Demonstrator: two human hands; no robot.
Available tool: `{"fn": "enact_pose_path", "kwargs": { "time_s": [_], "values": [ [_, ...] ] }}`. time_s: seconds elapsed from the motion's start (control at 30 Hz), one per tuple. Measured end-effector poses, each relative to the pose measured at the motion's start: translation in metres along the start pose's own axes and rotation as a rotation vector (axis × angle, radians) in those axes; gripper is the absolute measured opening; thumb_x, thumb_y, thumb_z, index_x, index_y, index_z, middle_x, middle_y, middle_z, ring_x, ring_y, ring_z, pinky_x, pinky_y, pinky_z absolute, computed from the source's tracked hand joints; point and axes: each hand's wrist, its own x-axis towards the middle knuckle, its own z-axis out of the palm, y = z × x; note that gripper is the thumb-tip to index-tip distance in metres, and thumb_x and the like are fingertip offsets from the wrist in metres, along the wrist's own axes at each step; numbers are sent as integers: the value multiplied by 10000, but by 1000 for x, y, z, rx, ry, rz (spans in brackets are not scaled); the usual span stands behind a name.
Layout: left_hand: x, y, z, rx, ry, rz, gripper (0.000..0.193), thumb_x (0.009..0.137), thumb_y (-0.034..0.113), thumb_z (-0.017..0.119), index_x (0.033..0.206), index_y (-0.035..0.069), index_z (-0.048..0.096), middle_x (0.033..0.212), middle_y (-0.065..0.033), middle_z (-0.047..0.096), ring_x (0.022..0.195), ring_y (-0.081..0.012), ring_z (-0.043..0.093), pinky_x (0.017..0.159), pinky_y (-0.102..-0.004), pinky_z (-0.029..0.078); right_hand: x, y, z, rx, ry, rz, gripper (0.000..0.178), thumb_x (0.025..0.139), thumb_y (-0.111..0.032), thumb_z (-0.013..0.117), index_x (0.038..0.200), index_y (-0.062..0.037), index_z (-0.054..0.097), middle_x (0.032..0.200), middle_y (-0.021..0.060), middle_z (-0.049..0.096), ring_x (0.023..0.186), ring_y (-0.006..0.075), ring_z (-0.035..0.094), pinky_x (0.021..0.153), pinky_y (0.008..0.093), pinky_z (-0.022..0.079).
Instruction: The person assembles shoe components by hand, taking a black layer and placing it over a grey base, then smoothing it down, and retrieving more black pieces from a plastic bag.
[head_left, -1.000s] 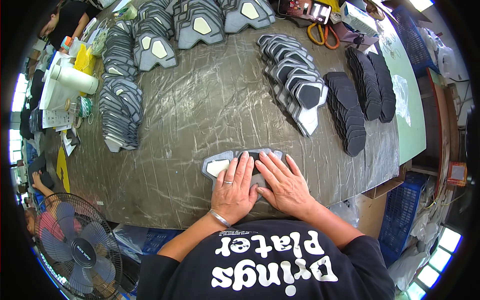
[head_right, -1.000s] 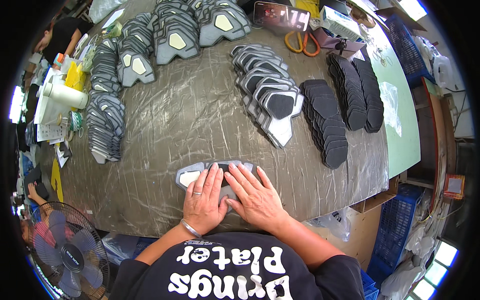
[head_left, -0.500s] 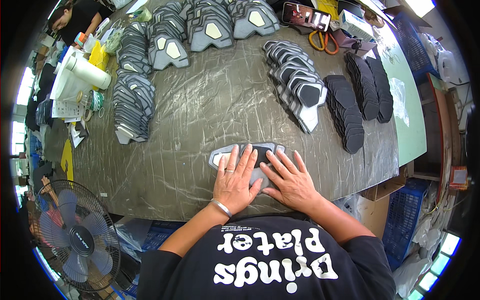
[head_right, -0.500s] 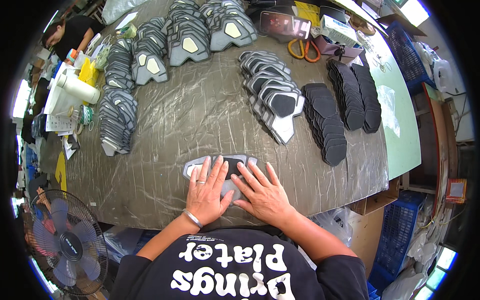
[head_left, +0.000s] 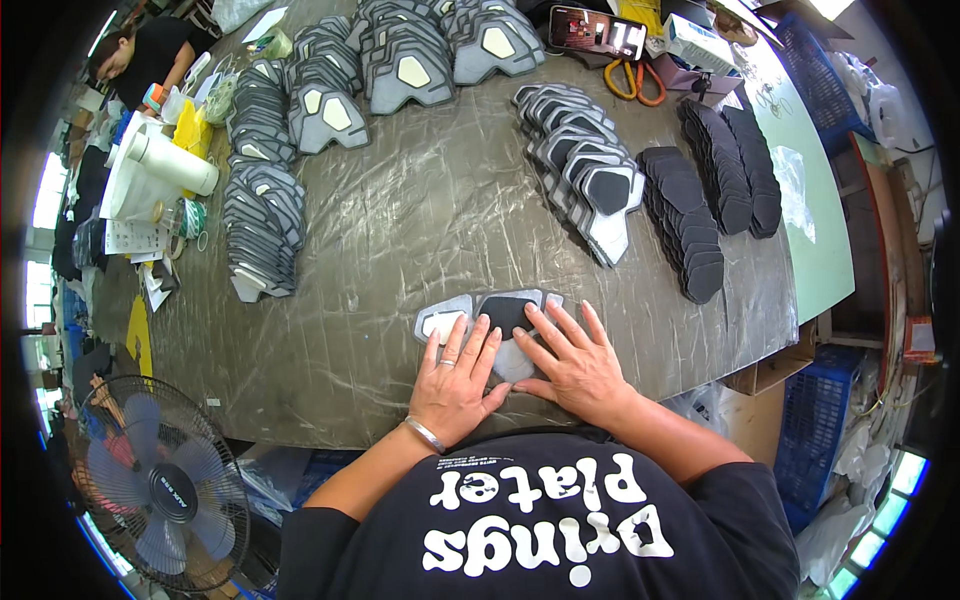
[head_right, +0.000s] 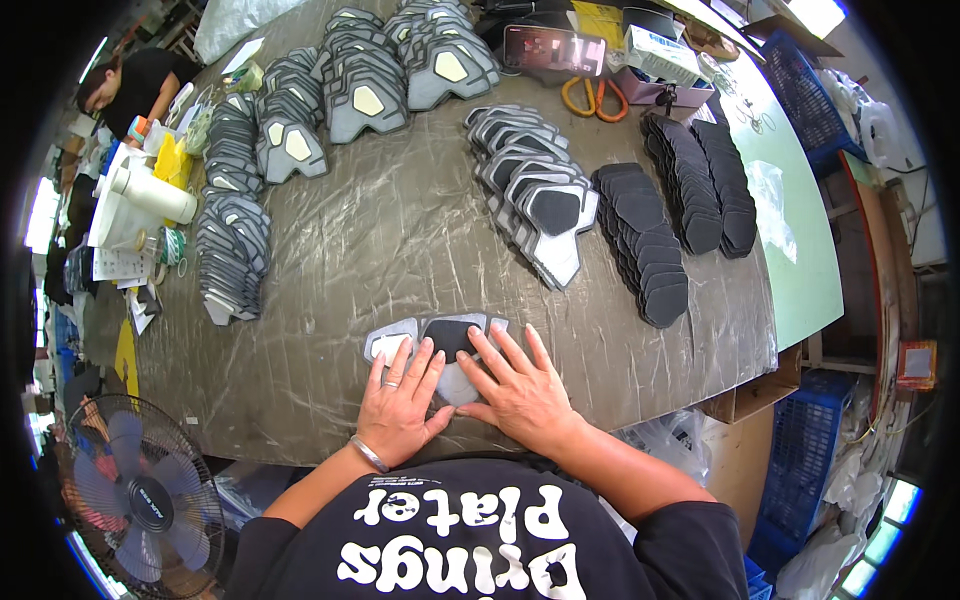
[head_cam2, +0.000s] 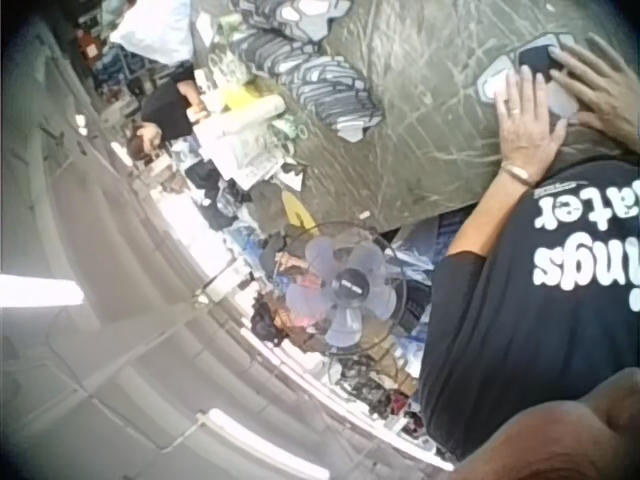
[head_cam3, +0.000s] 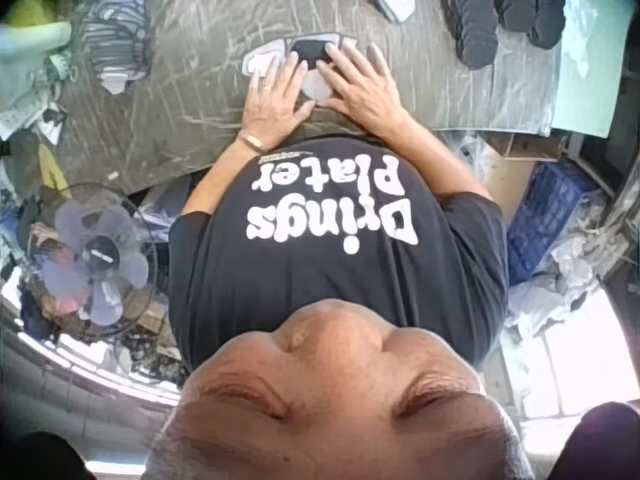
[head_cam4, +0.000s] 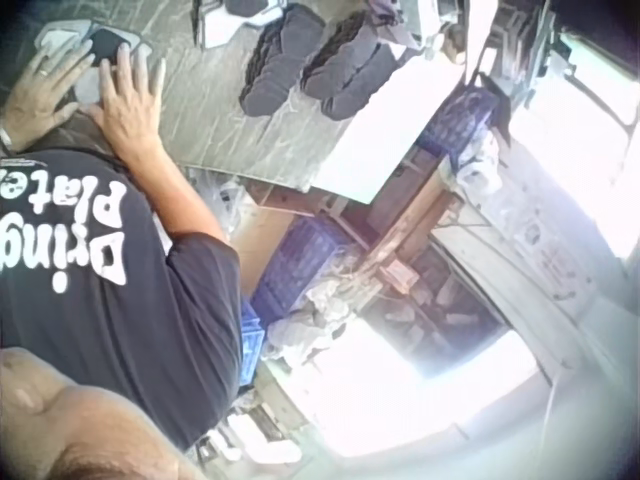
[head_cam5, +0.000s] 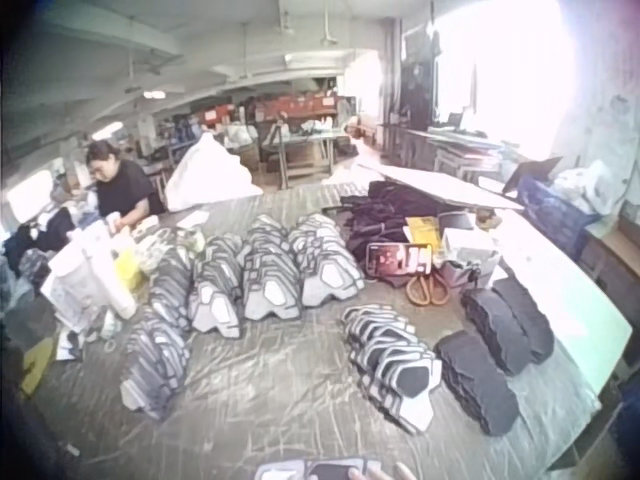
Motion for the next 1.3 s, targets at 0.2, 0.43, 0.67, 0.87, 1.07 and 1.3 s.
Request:
{"fn": "enact_pose_path", "kwargs": {
  "time_s": [0.2,0.43,0.67,0.87,1.07,1.3],
  "values": [
    [9,1,1,-4,75,25,645,813,364,682,1344,32,523,1445,-175,452,1349,-343,401,1116,-515,279,-2,12,10,134,70,-18,552,866,-422,658,1317,-125,548,1481,92,437,1360,280,411,1130,516,270],
    [63,-10,-12,-171,55,17,753,704,352,805,1303,29,484,1391,-169,432,1313,-370,370,1086,-493,284,-8,32,-7,298,410,221,505,822,-186,713,1275,-37,545,1442,201,446,1308,339,457,1095,482,340],
    [88,-6,-29,-616,-193,42,510,782,211,772,1179,35,504,1087,-166,610,1054,-343,602,918,-413,464,-22,109,-39,209,766,478,359,813,-65,675,1165,-26,620,1262,182,587,1142,363,566,973,426,439],
    [206,25,-37,-728,192,219,382,806,107,704,1165,46,587,1075,-151,621,1000,-339,612,884,-392,483,10,169,-70,218,673,762,360,845,-187,687,1155,-12,638,1097,173,607,997,353,627,844,418,507],
    [242,30,-4,10,246,114,532,757,226,761,1244,90,593,1179,-65,546,1145,-263,495,943,-406,384,39,199,-75,17,384,866,313,830,-281,712,1048,-57,706,1086,170,607,989,332,641,835,420,528],
    [236,33,12,37,282,70,641,760,275,763,1322,72,532,1292,-77,517,1217,-256,465,998,-409,360,46,198,-78,-70,509,816,134,771,-169,737,848,-72,687,965,97,642,916,313,645,785,408,526]
  ]
}}
